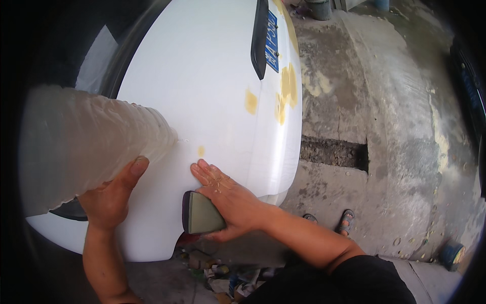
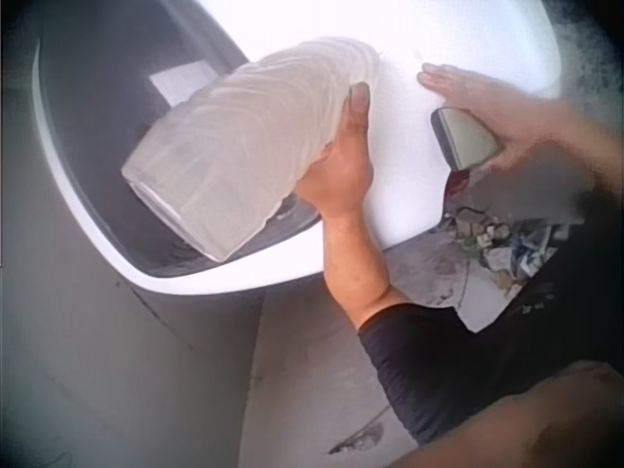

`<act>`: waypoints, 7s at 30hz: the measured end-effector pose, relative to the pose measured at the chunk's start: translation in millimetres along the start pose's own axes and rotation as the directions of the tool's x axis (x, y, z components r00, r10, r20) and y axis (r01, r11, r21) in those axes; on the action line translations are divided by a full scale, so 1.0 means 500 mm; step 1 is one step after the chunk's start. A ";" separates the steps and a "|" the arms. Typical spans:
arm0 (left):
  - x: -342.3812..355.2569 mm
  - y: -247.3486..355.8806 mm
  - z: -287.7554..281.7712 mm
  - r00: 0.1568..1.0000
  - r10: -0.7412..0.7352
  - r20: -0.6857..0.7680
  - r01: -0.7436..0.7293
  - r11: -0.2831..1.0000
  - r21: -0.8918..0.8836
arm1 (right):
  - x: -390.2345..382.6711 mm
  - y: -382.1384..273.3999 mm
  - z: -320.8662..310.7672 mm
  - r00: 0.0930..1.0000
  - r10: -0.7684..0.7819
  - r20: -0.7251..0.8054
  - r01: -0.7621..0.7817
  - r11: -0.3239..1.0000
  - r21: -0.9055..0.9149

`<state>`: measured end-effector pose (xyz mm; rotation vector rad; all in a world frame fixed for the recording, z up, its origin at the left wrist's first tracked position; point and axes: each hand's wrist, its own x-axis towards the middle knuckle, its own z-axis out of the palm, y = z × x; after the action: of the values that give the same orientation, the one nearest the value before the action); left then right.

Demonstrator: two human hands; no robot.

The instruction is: The person sands the rear body of a white van using a purple sanding block and sandpaper while pouring water from a plastic bottle, occasionally dipping the block into a bucket of water.

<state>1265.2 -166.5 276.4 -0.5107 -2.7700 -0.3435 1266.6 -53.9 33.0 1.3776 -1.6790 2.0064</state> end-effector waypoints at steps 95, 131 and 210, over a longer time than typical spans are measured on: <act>0.175 -0.025 0.079 0.999 0.003 0.041 -0.010 0.988 0.156 | 0.111 0.293 -0.240 0.511 0.729 -0.454 -0.803 0.594 0.050; 0.167 -0.017 0.075 0.995 0.009 0.095 -0.037 0.952 0.305 | 0.033 0.177 -0.121 0.736 0.555 -0.389 -0.654 0.732 -0.193; 0.165 -0.049 0.023 0.995 0.013 0.101 -0.057 0.895 0.441 | 0.038 0.171 -0.122 0.753 0.568 -0.332 -0.638 0.753 -0.158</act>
<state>1179.5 -160.2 288.8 -0.4660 -2.7949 0.3310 1168.9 -39.0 -6.8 0.4518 -2.3593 2.0188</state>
